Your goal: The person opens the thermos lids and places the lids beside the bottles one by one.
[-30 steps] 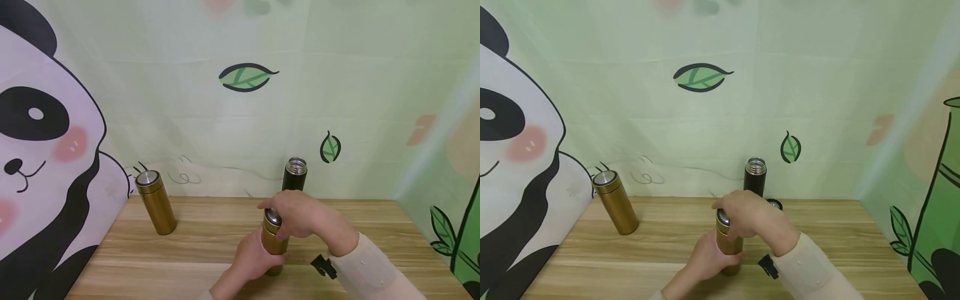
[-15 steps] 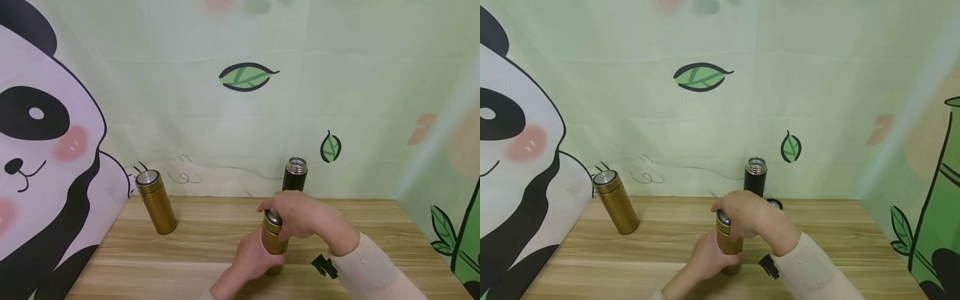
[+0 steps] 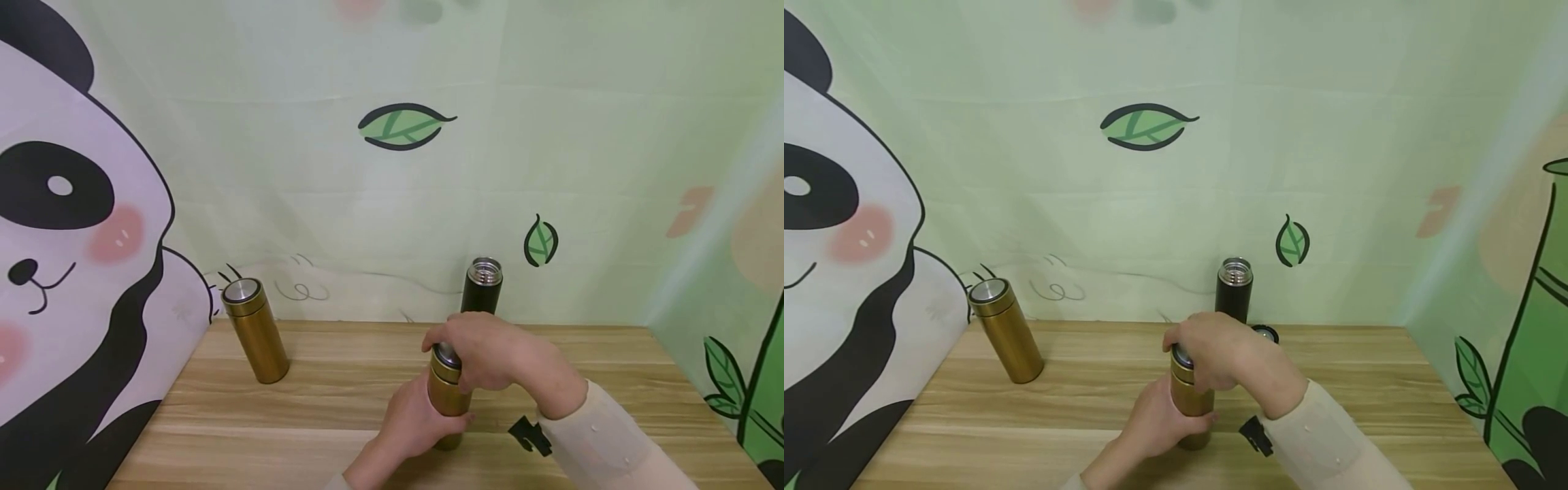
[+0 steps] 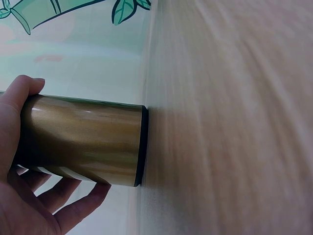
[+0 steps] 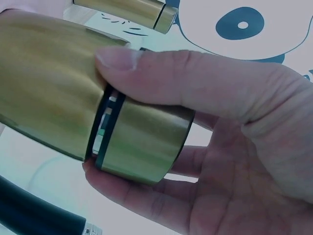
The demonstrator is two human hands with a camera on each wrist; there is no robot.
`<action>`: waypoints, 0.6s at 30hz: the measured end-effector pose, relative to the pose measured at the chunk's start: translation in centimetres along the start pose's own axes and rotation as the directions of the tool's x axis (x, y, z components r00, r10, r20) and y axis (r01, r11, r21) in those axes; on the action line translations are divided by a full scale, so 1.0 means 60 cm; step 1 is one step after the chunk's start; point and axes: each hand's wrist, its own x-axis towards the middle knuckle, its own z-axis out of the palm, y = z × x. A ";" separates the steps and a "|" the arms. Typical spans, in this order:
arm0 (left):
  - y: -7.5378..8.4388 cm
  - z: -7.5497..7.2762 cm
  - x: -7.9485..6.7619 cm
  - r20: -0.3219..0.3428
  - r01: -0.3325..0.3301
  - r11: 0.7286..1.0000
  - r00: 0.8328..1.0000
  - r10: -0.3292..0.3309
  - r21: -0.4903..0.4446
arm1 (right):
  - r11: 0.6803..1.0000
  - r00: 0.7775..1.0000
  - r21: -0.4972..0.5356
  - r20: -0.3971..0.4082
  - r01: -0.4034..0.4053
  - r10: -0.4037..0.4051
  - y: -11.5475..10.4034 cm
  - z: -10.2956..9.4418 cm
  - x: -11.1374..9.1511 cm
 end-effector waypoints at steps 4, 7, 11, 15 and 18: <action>-0.001 0.001 0.001 -0.003 -0.008 1.000 1.000 0.008 0.008 | 1.000 1.000 0.001 -0.006 0.014 -0.014 0.001 0.000 0.000; -0.002 0.001 0.001 -0.005 -0.012 1.000 1.000 0.012 0.009 | 1.000 1.000 0.001 -0.008 0.025 -0.025 0.001 -0.001 -0.001; -0.002 0.001 0.000 -0.008 -0.010 1.000 1.000 0.010 0.008 | 0.999 0.999 -0.006 -0.009 0.032 -0.032 0.001 -0.001 -0.001; -0.002 0.001 -0.001 -0.013 -0.010 1.000 1.000 0.010 0.007 | 0.999 0.999 -0.012 -0.004 0.032 -0.032 0.000 -0.001 -0.001; -0.002 0.001 -0.001 -0.013 -0.009 1.000 1.000 0.009 0.006 | 0.999 0.999 -0.014 -0.003 0.033 -0.033 0.000 -0.001 0.000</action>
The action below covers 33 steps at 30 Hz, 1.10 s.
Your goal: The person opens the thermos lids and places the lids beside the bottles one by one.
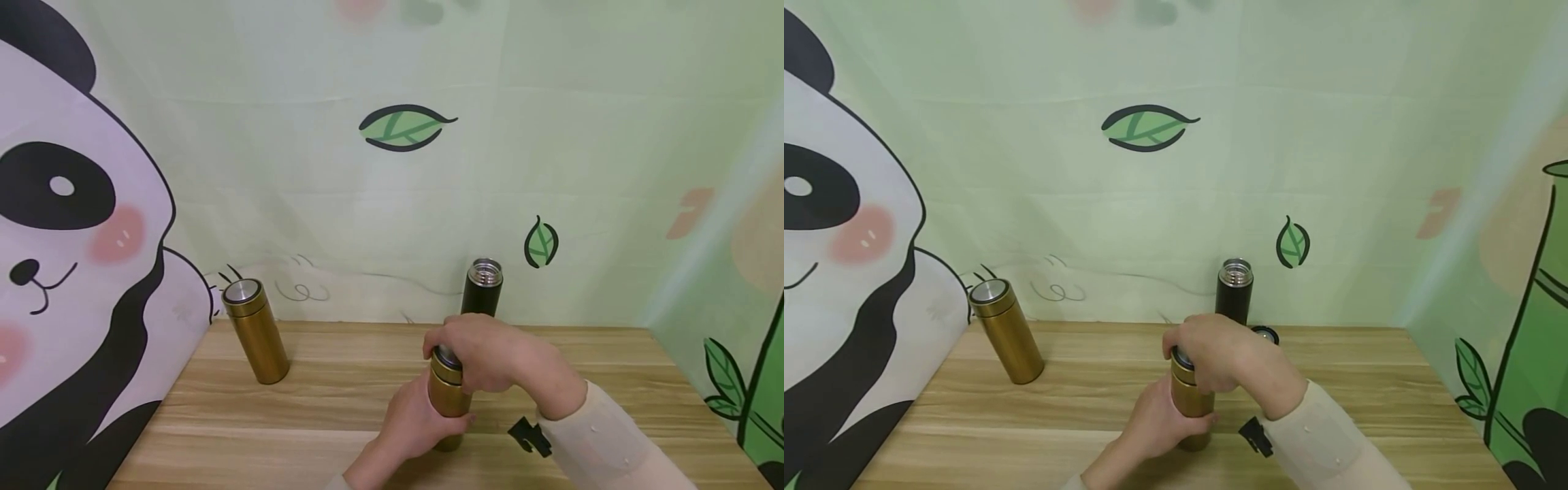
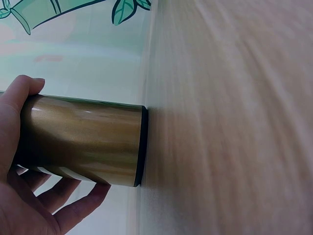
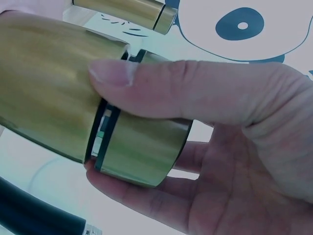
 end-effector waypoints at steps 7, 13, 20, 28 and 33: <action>-0.002 0.001 0.001 0.000 -0.005 1.000 1.000 0.005 0.007 | 1.000 1.000 -0.006 -0.010 0.017 -0.017 0.000 0.002 -0.001; -0.004 0.002 0.001 -0.001 -0.005 1.000 1.000 0.005 -0.001 | 0.999 0.999 -0.011 -0.023 0.036 -0.037 0.002 0.005 -0.002; -0.007 0.003 0.001 0.002 -0.009 1.000 1.000 0.009 -0.010 | 0.998 0.997 -0.022 -0.041 0.060 -0.060 0.004 0.009 -0.004; -0.007 0.002 -0.001 0.001 -0.010 1.000 1.000 0.010 -0.009 | 0.995 0.994 -0.034 -0.052 0.095 -0.097 0.008 0.011 -0.005; -0.007 0.002 -0.001 0.005 -0.007 1.000 1.000 0.007 -0.011 | 0.993 0.991 -0.026 -0.060 0.117 -0.119 0.012 0.013 -0.006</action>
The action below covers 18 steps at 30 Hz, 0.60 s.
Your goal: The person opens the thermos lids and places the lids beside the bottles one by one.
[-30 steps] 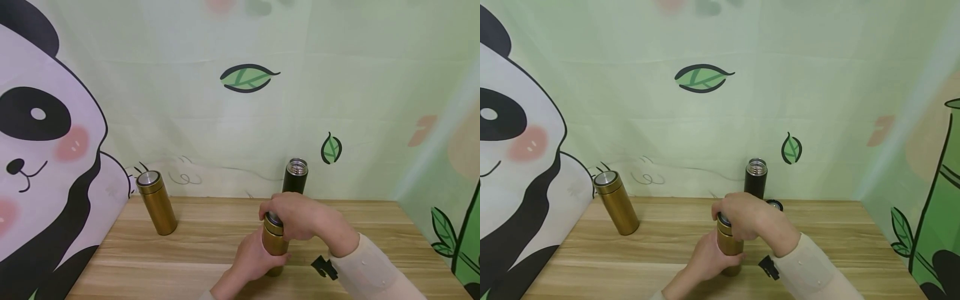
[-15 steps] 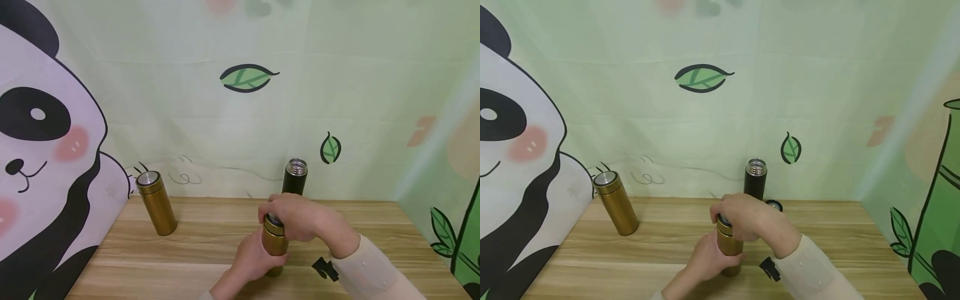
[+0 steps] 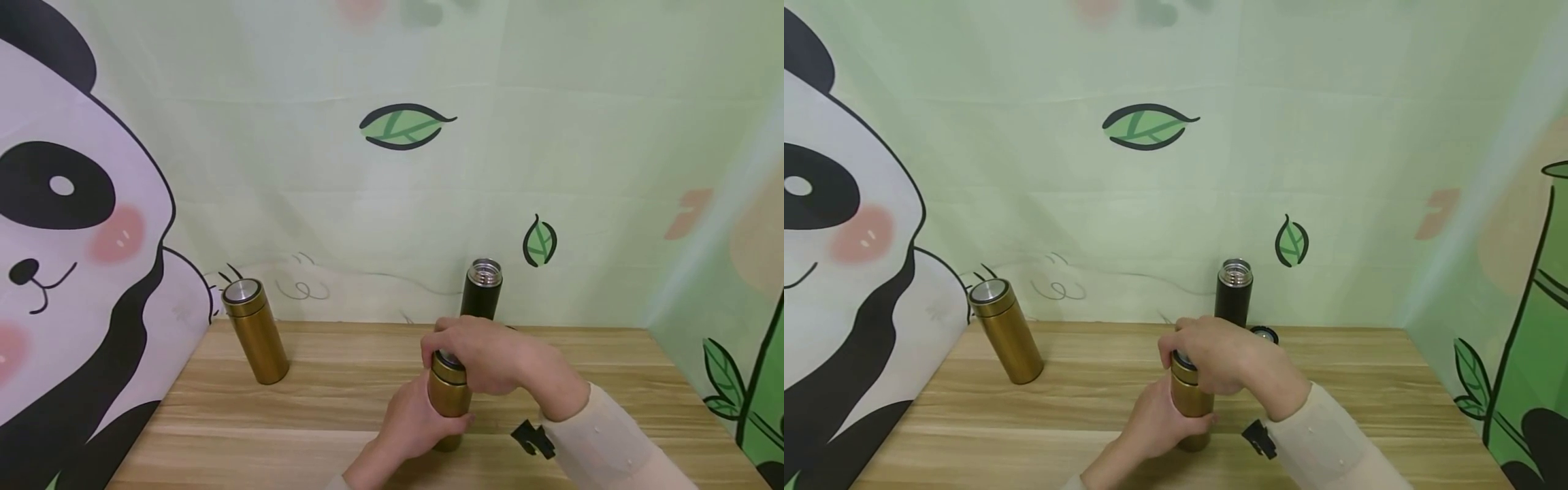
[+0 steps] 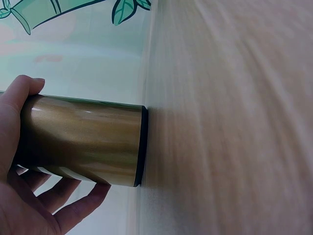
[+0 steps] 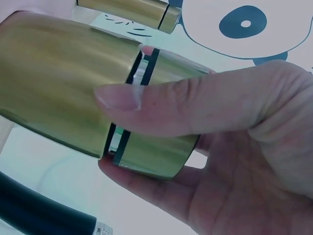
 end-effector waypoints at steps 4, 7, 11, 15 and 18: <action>-0.001 0.000 0.000 0.002 0.012 1.000 1.000 -0.012 -0.012 | 1.000 1.000 0.007 0.001 0.010 -0.010 0.003 0.001 -0.001; -0.001 0.001 0.000 0.000 0.015 1.000 1.000 -0.015 -0.013 | 1.000 1.000 0.015 0.003 0.015 -0.015 0.004 0.002 -0.001; -0.001 0.001 0.001 -0.003 0.006 1.000 1.000 -0.006 0.002 | 1.000 1.000 0.006 0.006 0.024 -0.024 0.005 0.003 -0.002; 0.000 0.001 0.002 -0.003 0.009 1.000 1.000 -0.009 0.010 | 0.999 0.999 -0.020 -0.002 0.045 -0.045 0.006 0.004 -0.004; 0.000 0.002 0.002 -0.006 0.017 1.000 1.000 -0.016 0.021 | 0.998 0.998 -0.008 -0.013 0.055 -0.055 0.007 0.007 -0.005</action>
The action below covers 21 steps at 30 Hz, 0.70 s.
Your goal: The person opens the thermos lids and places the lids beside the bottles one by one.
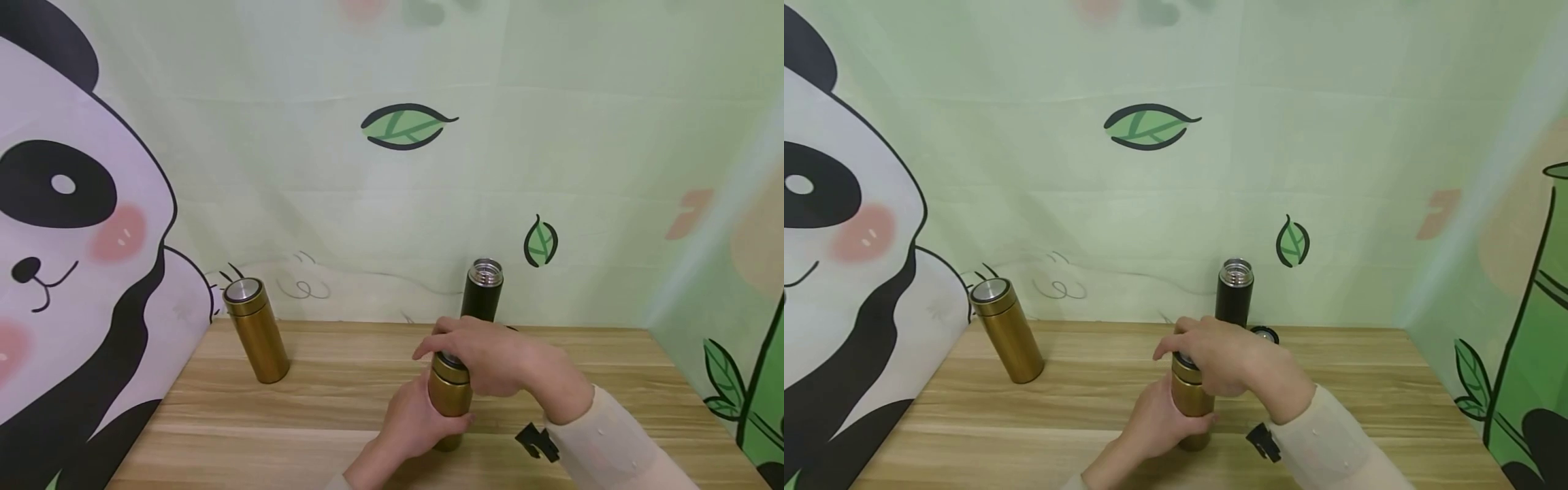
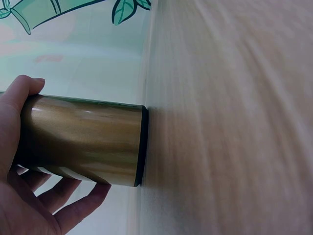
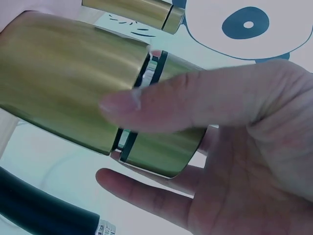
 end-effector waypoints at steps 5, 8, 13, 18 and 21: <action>0.001 -0.001 0.001 0.002 -0.025 1.000 1.000 0.025 0.015 | 0.991 0.997 0.105 0.016 -0.081 0.080 0.001 0.001 0.001; 0.002 -0.001 0.000 0.002 -0.034 0.999 0.999 0.034 0.020 | 0.977 0.988 0.151 0.040 -0.154 0.150 -0.001 -0.001 0.002; 0.003 0.000 -0.001 -0.003 -0.027 0.999 1.000 0.027 0.037 | 0.965 0.975 0.135 0.048 -0.223 0.219 -0.004 -0.005 0.000; 0.004 0.000 -0.003 -0.007 -0.023 0.999 1.000 0.023 0.036 | 0.960 0.963 0.078 0.043 -0.268 0.266 -0.008 -0.007 0.000; 0.005 0.000 -0.004 -0.009 0.004 1.000 1.000 -0.004 0.016 | 0.956 0.957 0.055 0.028 -0.290 0.289 -0.009 -0.007 0.002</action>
